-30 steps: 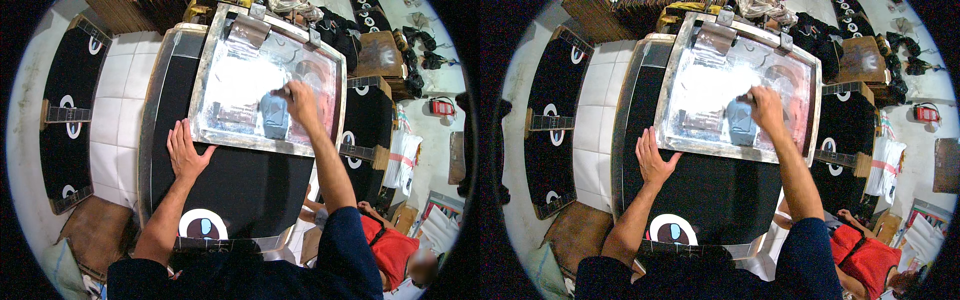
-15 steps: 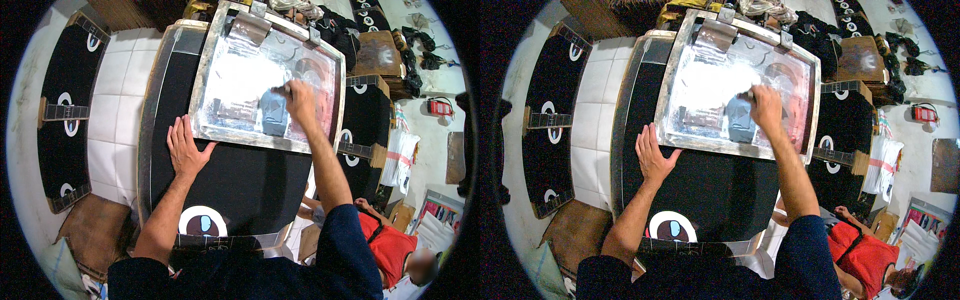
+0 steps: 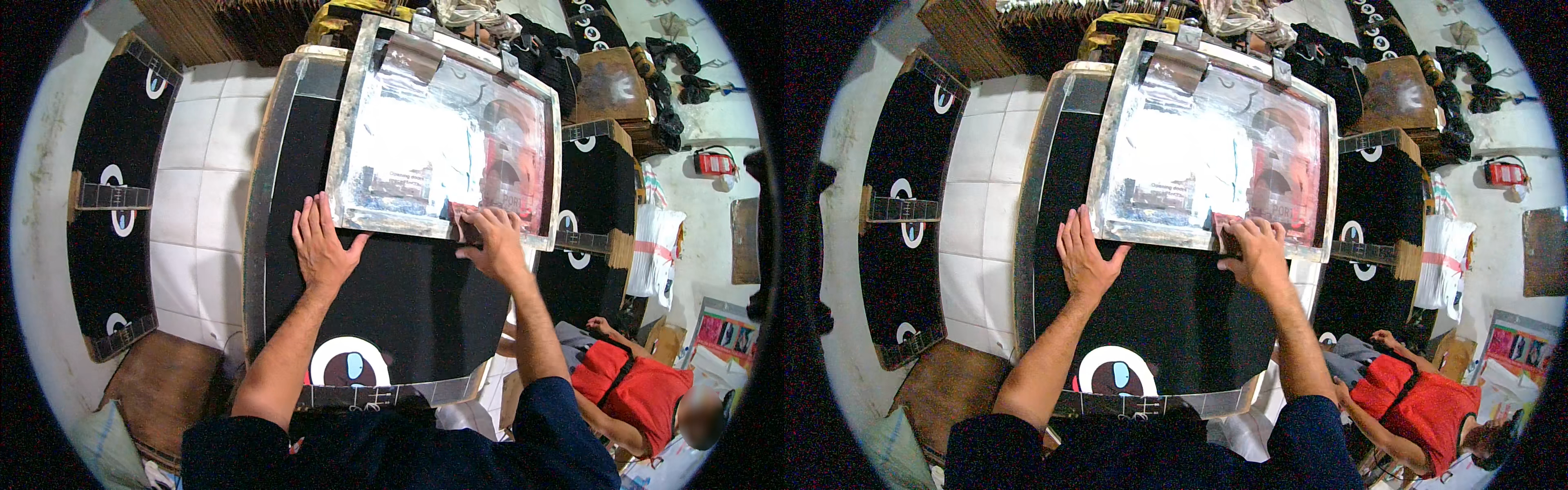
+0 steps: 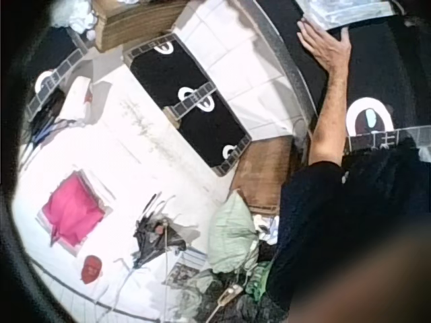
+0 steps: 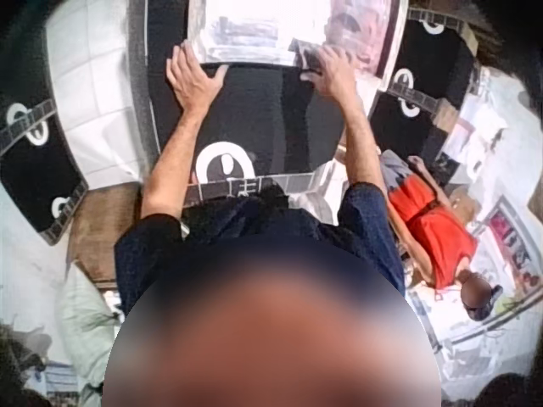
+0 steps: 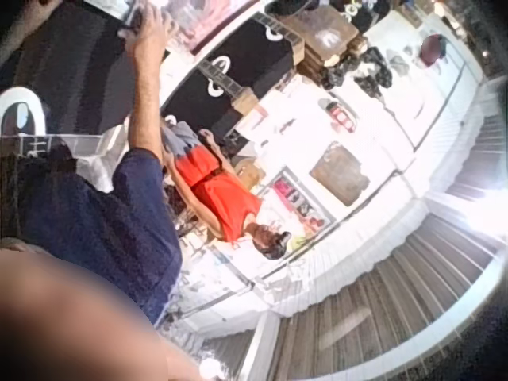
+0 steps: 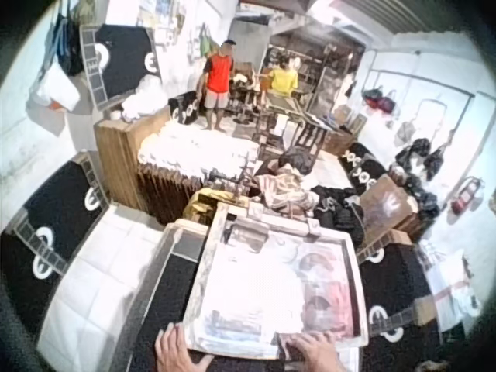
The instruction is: The person performs screen printing on a black t-shirt using a squeegee and a screen frame. They repeatedly align the screen, pull ink across the mesh, and lift the frame to reveal the printed design. The process is repeated multiple times on the same garment.
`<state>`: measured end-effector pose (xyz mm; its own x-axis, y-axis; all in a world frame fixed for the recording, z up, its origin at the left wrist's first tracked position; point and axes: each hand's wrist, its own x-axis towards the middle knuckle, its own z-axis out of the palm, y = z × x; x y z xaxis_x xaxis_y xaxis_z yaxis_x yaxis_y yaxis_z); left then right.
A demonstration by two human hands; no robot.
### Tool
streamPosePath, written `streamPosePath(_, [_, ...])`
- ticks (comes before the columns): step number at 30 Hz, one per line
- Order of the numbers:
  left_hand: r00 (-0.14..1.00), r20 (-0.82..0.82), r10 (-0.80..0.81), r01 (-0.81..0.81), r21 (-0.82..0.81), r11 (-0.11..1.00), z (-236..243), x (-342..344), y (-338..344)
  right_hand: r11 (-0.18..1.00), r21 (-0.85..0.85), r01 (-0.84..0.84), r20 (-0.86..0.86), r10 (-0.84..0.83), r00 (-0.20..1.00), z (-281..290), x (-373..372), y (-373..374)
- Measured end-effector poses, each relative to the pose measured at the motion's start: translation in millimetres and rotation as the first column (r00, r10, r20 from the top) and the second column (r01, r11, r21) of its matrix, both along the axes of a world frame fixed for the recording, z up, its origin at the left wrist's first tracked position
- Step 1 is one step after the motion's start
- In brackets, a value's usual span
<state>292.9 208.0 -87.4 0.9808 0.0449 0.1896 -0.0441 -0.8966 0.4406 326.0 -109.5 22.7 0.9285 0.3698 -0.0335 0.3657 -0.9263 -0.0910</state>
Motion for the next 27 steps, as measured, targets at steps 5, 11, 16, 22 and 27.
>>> streamPosePath(5, [1.000, 0.004, -0.002, 0.002, -0.009, 1.000, 3, 1, -1, 0.962, 0.272, -0.007, 0.009, 0.005, 1.000, -7, 145, 2])
streamPosePath(11, [1.000, 0.010, -0.010, 0.010, 0.002, 1.000, 3, 2, -1, 1.000, -0.014, -0.004, 0.462, 0.010, 0.887, -53, 317, 99])
streamPosePath(16, [1.000, -0.004, -0.014, 0.014, 0.001, 1.000, 3, 3, 0, 0.971, -0.136, 0.198, 0.055, -0.193, 0.980, -28, 325, 121])
streamPosePath(22, [1.000, 0.000, -0.011, 0.011, -0.019, 1.000, 2, 3, 0, 0.987, 0.157, 0.044, 0.258, -0.084, 0.962, -23, 281, 117])
streamPosePath(27, [1.000, -0.009, -0.009, 0.009, -0.010, 1.000, 2, 0, 0, 0.981, 0.147, -0.127, 0.384, 0.062, 0.921, -42, 275, 128])
